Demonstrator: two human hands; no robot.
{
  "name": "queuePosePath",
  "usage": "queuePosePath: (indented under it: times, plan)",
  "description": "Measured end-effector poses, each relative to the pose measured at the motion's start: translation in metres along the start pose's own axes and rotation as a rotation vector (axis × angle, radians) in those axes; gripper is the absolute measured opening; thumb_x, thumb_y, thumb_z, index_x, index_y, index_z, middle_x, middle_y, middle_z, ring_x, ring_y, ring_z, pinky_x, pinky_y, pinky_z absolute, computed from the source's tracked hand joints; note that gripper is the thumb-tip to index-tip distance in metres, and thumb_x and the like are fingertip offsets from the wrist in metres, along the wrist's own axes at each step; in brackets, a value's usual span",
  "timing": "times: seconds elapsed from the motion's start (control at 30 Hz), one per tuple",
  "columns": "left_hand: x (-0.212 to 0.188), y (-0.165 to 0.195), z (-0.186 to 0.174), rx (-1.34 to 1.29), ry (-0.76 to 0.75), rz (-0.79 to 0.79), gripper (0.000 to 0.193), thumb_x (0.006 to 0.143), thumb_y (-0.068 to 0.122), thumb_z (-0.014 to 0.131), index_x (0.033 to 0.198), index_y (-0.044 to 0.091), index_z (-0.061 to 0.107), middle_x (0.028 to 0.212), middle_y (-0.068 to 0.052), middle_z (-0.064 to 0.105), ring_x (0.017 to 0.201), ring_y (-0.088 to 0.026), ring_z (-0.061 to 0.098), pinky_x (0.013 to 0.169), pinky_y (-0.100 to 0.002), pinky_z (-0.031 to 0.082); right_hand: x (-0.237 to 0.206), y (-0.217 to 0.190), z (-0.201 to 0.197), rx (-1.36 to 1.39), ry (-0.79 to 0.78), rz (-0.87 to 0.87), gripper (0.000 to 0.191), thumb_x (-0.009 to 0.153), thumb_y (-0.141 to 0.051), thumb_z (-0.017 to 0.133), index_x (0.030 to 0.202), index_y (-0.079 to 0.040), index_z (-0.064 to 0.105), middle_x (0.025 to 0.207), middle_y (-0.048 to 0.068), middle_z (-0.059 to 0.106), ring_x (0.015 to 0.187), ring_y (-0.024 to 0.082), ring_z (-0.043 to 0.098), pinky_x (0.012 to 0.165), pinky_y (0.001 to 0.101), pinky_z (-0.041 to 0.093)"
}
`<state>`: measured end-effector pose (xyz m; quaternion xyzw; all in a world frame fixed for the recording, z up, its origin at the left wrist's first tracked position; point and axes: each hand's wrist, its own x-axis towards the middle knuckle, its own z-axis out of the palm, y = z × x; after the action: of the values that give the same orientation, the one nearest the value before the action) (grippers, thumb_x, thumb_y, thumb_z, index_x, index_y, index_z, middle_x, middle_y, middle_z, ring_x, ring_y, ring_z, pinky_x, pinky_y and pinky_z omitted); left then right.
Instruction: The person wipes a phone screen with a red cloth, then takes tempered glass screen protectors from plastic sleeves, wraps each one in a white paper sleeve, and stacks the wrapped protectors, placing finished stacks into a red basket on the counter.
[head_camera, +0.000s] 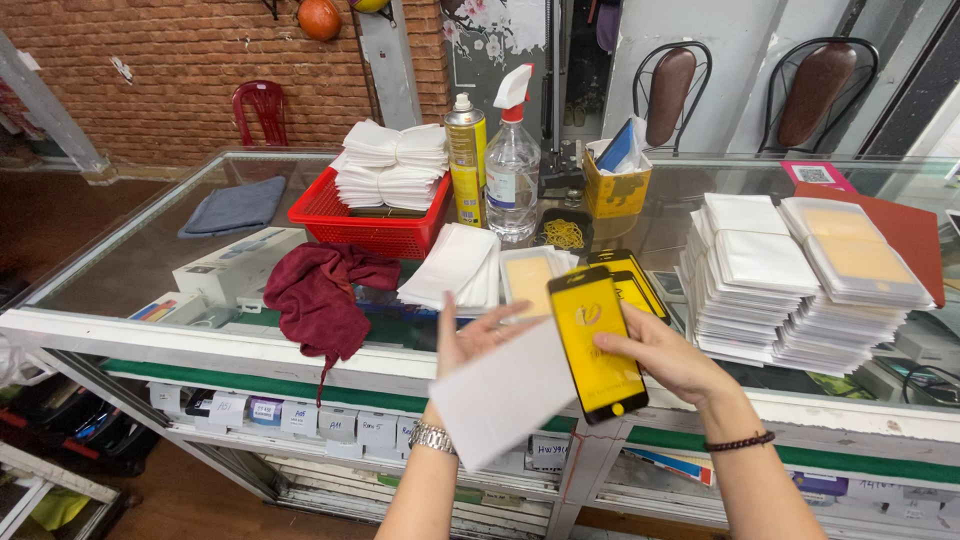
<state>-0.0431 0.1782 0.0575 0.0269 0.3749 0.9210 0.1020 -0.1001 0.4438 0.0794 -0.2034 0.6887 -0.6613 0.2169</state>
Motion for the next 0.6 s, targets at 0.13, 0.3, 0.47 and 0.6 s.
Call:
queuePosePath:
  times: [0.13,0.3,0.47,0.6]
  plan:
    - [0.011,-0.025,0.008,0.541,-0.175,-0.035,0.049,0.1,0.041,0.06,0.12,-0.003,0.071,0.104,-0.008,0.077,0.085,-0.009,0.07,0.072,-0.024,0.056,0.005,-0.023,0.0,-0.244,-0.016,-0.015,0.049,0.092,-0.02,0.067,0.137,-0.005,0.056,0.123,0.008,0.072,0.105,0.013,0.065,0.088,0.0287,0.054]
    - [0.008,-0.033,0.005,0.664,-0.034,0.117,0.028,0.096,0.021,0.072,0.107,-0.005,0.075,0.092,-0.005,0.077,0.076,-0.006,0.069,0.067,-0.023,0.055,0.002,-0.04,0.016,0.312,0.497,-0.599,0.042,0.101,-0.011,0.059,0.14,-0.003,0.047,0.131,0.009,0.064,0.117,0.018,0.064,0.099,0.0347,0.055]
    - [0.009,-0.037,0.016,0.663,-0.033,0.245,0.021,0.091,0.016,0.077,0.101,-0.003,0.078,0.09,-0.005,0.078,0.077,-0.006,0.069,0.067,-0.023,0.056,0.0,-0.032,0.039,0.538,0.492,-0.675,0.041,0.102,-0.006,0.057,0.141,-0.004,0.044,0.138,0.009,0.06,0.125,0.019,0.061,0.105,0.0354,0.053]
    - [0.008,-0.042,0.021,0.721,-0.043,0.34,0.021,0.092,0.015,0.076,0.104,-0.003,0.078,0.093,-0.005,0.079,0.08,-0.005,0.07,0.07,-0.022,0.056,0.002,-0.021,0.046,0.506,0.521,-0.668,0.04,0.102,-0.006,0.058,0.14,-0.005,0.045,0.136,0.01,0.06,0.123,0.019,0.062,0.103,0.0348,0.054]
